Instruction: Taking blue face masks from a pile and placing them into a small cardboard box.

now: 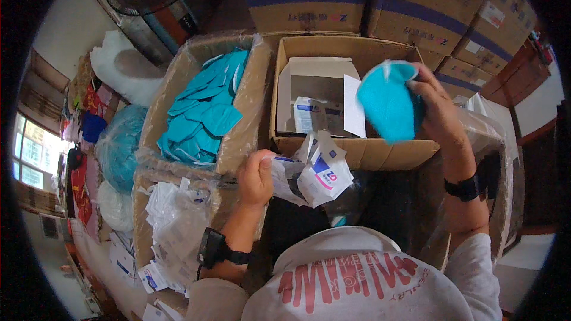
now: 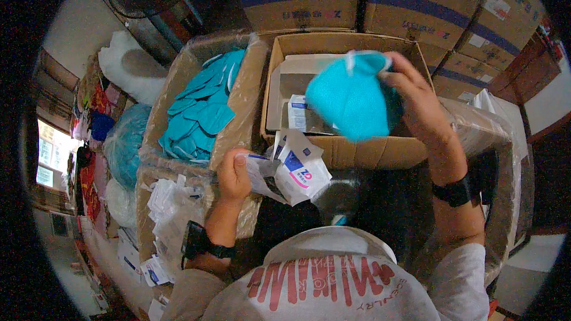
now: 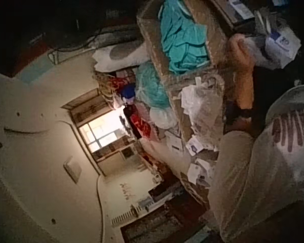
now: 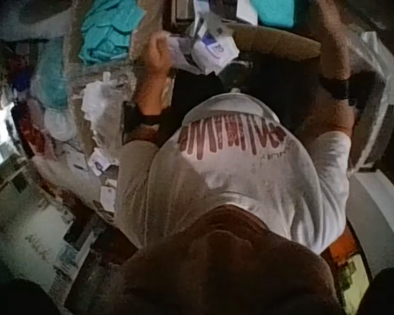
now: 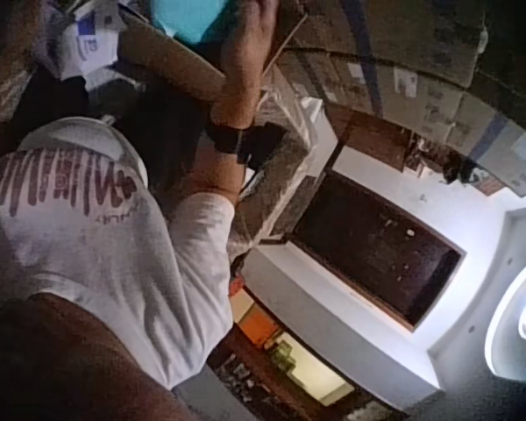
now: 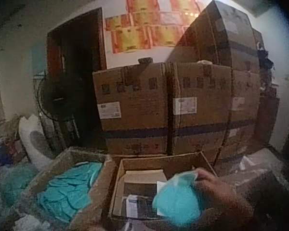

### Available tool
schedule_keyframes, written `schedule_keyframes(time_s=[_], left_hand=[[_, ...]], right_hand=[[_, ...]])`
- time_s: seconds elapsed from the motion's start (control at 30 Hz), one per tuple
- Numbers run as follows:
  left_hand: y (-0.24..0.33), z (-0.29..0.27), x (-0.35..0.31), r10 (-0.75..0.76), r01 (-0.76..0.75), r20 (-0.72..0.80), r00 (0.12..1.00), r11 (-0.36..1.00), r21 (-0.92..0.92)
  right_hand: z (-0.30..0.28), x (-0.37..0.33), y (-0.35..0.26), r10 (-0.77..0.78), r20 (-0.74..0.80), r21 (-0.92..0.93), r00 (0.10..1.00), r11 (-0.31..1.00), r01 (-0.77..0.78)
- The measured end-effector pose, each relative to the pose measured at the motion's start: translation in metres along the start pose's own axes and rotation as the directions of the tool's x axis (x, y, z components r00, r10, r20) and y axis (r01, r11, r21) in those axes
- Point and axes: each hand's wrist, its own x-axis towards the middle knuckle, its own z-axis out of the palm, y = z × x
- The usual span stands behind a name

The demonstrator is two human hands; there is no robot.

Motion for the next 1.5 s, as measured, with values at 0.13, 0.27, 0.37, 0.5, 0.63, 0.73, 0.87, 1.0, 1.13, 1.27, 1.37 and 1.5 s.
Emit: schedule_keyframes(time_s=[0.13, 0.27, 0.37, 0.5, 0.63, 0.73, 0.87, 1.0, 1.13, 1.27, 1.37, 1.5], left_hand=[[0.005, -0.005, 0.001, 0.146, -0.145, 0.033, 0.989, 0.988, -0.044], [0.016, -0.009, -0.001, 0.196, -0.195, 0.080, 0.977, 0.981, -0.021], [0.022, -0.010, -0.004, 0.223, -0.222, 0.171, 0.960, 0.975, -0.025], [0.027, -0.004, -0.018, 0.182, -0.179, 0.266, 0.947, 0.983, -0.037], [0.025, 0.006, -0.026, 0.161, -0.134, 0.234, 0.959, 0.983, -0.129], [0.027, 0.011, -0.030, 0.123, -0.094, 0.271, 0.955, 0.989, -0.116], [0.028, 0.019, -0.035, 0.046, -0.018, 0.287, 0.957, 0.995, -0.099], [0.030, 0.017, -0.032, 0.002, 0.015, 0.372, 0.928, 0.999, -0.045], [0.027, 0.018, -0.036, 0.006, 0.019, 0.343, 0.939, 0.997, -0.068], [0.033, 0.019, -0.030, 0.011, 0.013, 0.267, 0.964, 0.996, -0.088], [0.028, 0.023, -0.036, 0.037, -0.010, 0.280, 0.959, 0.995, -0.098], [0.024, 0.006, -0.038, -0.142, 0.151, 0.262, 0.954, 0.988, -0.014]], right_hand=[[0.041, -0.010, -0.009, 0.196, 0.325, -0.225, 0.925, 0.966, -0.126], [0.084, -0.008, 0.011, -0.300, 0.659, -0.357, 0.690, 0.683, 0.638], [0.100, -0.027, 0.023, 0.043, 0.685, -0.621, 0.728, 0.558, 0.551], [0.100, -0.052, 0.056, 0.100, 0.644, -0.693, 0.758, 0.495, 0.524], [0.097, -0.065, 0.083, 0.135, 0.670, -0.681, 0.730, 0.503, 0.532], [0.099, -0.081, 0.088, 0.140, 0.640, -0.682, 0.755, 0.557, 0.475], [0.102, -0.086, 0.092, 0.093, 0.577, -0.710, 0.811, 0.547, 0.443], [0.101, -0.087, 0.093, 0.029, 0.617, -0.642, 0.787, 0.597, 0.481], [0.100, -0.082, 0.101, 0.057, 0.614, -0.433, 0.787, 0.858, 0.275], [0.100, -0.071, 0.105, 0.202, 0.665, -0.285, 0.719, 0.958, -0.006], [0.101, -0.068, 0.118, 0.127, 0.673, -0.280, 0.729, 0.956, 0.092], [0.114, -0.064, 0.102, 0.064, 0.587, -0.362, 0.807, 0.912, 0.191]])
